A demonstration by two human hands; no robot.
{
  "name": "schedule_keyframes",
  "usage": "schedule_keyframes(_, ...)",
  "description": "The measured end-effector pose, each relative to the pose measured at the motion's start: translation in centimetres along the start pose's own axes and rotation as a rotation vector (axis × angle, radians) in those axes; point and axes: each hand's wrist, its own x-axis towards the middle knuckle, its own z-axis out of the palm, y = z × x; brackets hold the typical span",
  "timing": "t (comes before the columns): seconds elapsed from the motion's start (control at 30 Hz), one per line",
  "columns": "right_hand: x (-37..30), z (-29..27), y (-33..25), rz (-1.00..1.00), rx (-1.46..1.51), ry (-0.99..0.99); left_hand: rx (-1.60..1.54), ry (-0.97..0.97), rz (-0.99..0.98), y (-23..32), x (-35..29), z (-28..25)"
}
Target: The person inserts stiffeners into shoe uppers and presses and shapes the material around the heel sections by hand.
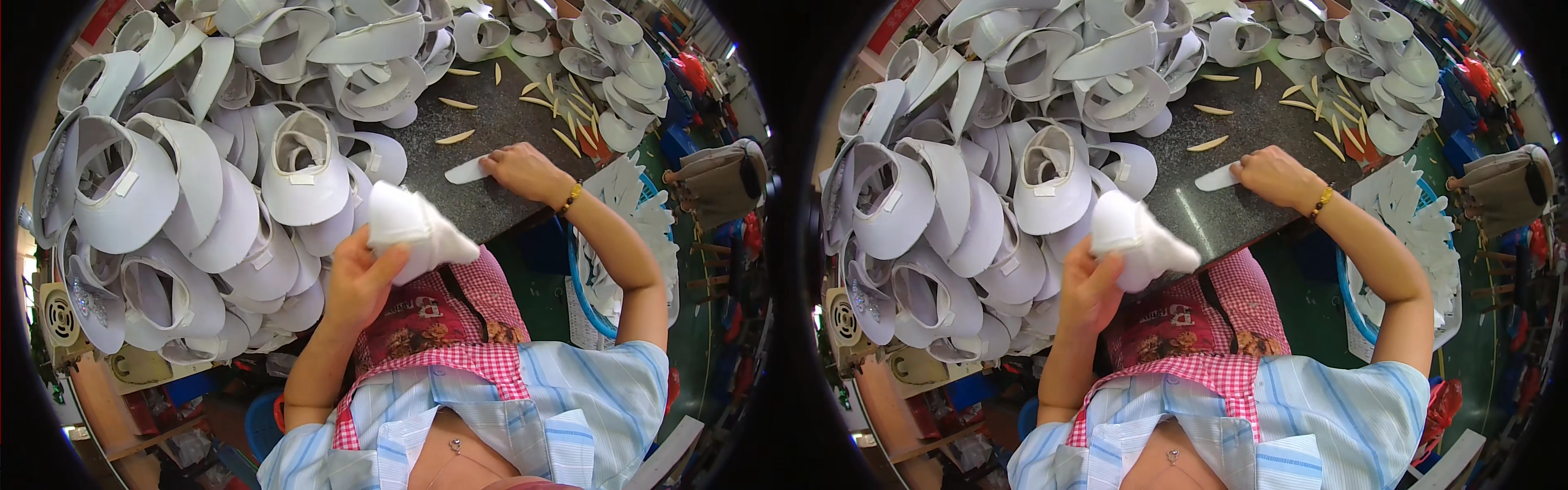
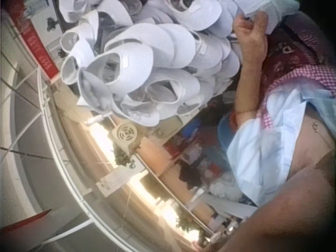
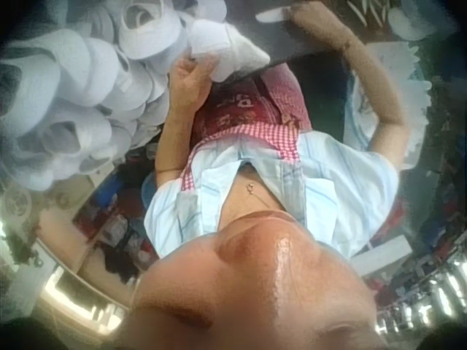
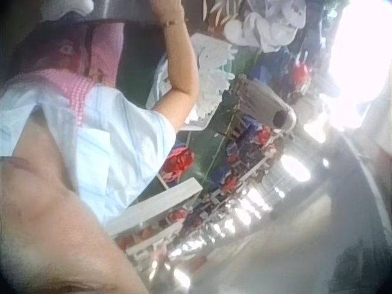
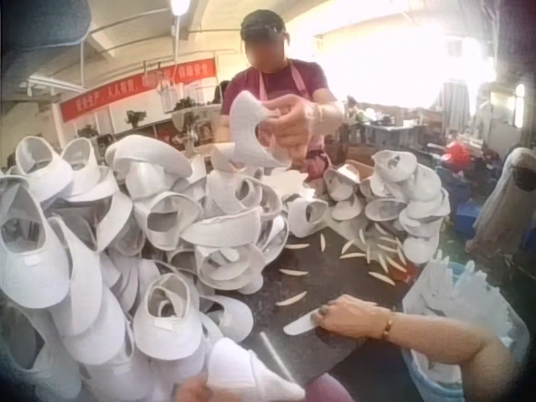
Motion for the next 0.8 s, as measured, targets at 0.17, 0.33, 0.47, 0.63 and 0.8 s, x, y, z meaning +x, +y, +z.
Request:
schedule_keyframes(0.17,0.1,-1.2,0.5,0.088,0.09,0.418,-0.032,-0.072,-0.115,-2.6,2.3,0.0)
schedule_keyframes(0.33,-2.6,-8.4,-5.2,0.403,1.34,0.698,0.167,-0.054,-0.075,-2.5,2.3,0.0)
schedule_keyframes(0.47,-4.6,-7.5,-11.1,0.407,1.609,0.534,0.128,-0.129,-0.191,-3.4,3.1,-0.4)
schedule_keyframes(0.63,-3.5,-5.4,-13.2,0.349,1.627,0.649,0.066,-0.19,-0.225,-2.6,3.1,0.6)
schedule_keyframes(0.8,-3.0,-4.5,-13.8,0.35,1.56,0.697,0.026,-0.184,-0.265,-2.3,3.0,0.7)
